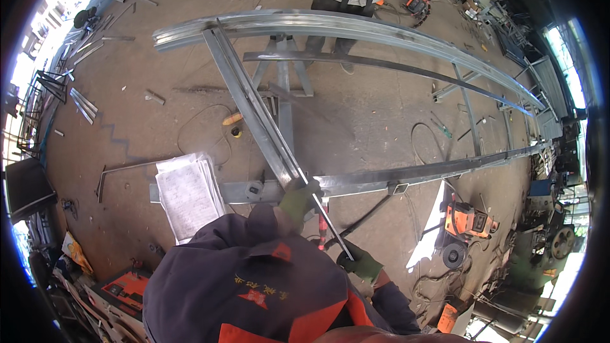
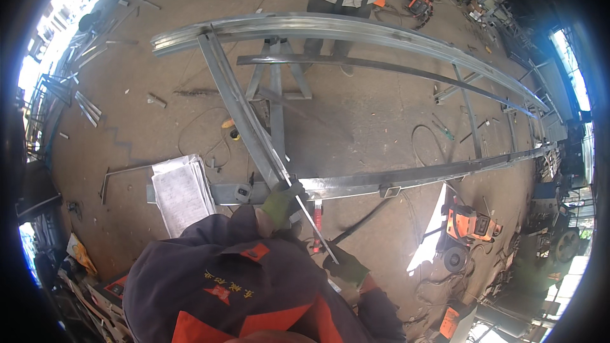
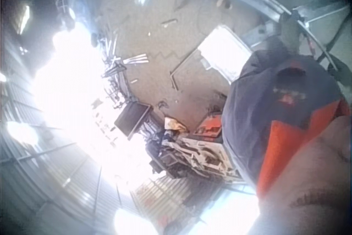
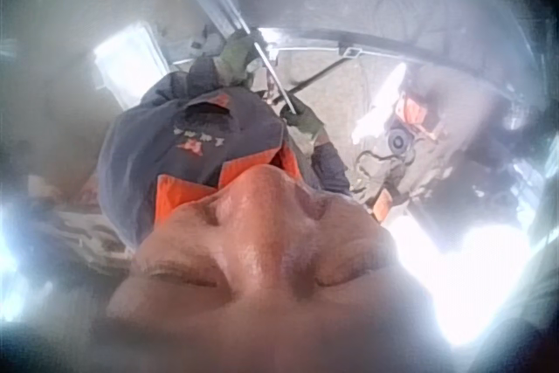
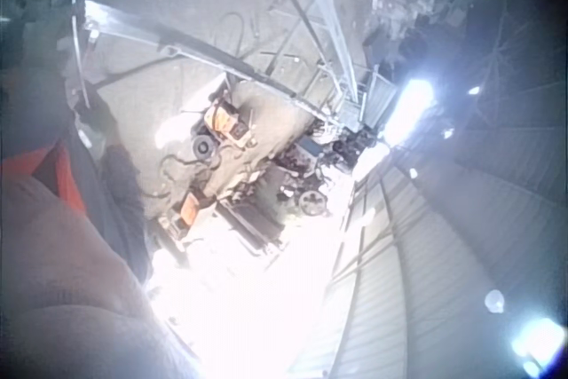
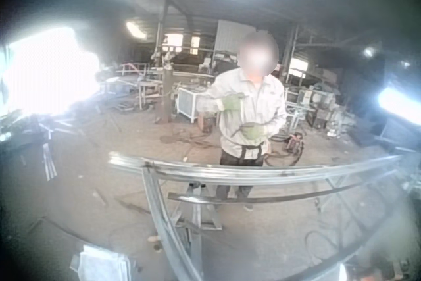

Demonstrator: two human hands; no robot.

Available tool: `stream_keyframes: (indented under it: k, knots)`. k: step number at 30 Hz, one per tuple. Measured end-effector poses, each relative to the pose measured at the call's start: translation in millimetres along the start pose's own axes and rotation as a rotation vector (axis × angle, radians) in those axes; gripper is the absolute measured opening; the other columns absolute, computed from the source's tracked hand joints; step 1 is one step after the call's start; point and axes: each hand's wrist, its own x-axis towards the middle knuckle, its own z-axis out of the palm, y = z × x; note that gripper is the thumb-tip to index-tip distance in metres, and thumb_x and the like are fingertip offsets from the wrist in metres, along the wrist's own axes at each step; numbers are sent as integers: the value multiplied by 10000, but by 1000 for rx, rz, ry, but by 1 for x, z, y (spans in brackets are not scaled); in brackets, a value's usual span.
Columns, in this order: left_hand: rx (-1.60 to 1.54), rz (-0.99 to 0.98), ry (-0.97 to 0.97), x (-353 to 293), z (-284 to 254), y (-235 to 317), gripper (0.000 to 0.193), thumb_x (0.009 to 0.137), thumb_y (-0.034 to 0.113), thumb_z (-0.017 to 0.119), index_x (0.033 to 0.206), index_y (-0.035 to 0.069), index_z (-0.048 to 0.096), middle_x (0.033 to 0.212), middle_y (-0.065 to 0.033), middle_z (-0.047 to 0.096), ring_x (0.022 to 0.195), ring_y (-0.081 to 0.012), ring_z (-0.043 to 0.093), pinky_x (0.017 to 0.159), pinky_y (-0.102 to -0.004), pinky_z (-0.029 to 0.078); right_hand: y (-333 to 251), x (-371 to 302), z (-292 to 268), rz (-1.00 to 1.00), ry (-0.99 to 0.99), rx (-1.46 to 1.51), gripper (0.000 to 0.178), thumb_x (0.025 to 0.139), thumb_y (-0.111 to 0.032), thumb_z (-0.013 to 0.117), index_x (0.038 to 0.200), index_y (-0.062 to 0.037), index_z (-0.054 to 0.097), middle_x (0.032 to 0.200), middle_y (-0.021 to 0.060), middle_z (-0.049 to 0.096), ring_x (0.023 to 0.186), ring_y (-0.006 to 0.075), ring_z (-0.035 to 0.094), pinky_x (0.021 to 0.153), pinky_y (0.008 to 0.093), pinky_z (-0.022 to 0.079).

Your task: The person positions and aligns metal frame components, measures with a tape measure, and welds joints using a welding torch. A coworker assists by holding parts steady during alignment and welding.

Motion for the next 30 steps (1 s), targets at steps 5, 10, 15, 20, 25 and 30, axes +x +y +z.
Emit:
stream_keyframes:
  k: [5,10,15,20,25,30]
  knots:
    - [-236,-163,162,14,-8,15,219,1112,208,738,1292,99,678,1077,-55,717,994,-202,746,886,-368,646,-9,33,9,-59,-45,-146,805,1097,-114,695,1827,-155,356,1094,30,764,957,148,729,897,340,611]
    - [-243,-107,87,41,-30,3,218,1126,186,715,1322,101,671,1092,-64,725,982,-211,748,866,-391,656,-14,46,10,-64,-2,-191,796,1102,-122,685,1826,-157,357,1115,32,765,993,144,732,909,339,611]
    - [-218,-113,111,48,-35,3,214,1137,182,704,1329,95,665,1102,-70,726,991,-225,754,872,-415,664,-29,50,6,-63,-47,-184,805,1094,-126,702,1825,-182,368,1123,27,755,1005,133,716,905,340,609]
    - [-235,-93,105,53,-41,3,228,1137,196,715,1333,90,663,1101,-72,725,974,-233,754,844,-422,670,-37,54,11,-55,-52,-138,792,1099,-107,717,1815,-202,392,1115,-13,722,958,102,672,852,312,586]
    - [-260,-79,-101,61,-51,5,247,1136,187,713,1354,86,654,1111,-86,731,966,-239,750,835,-425,671,-28,63,9,-160,-43,-337,825,1110,-166,696,1843,-188,317,1182,37,729,984,128,679,886,332,591]
    - [-312,-108,-68,63,-53,5,232,1146,167,683,1353,78,628,1140,-112,732,1002,-273,749,868,-458,671,-6,83,2,-31,-103,-347,813,1136,-243,647,1854,-220,265,1481,138,741,1248,240,728,1096,407,570]
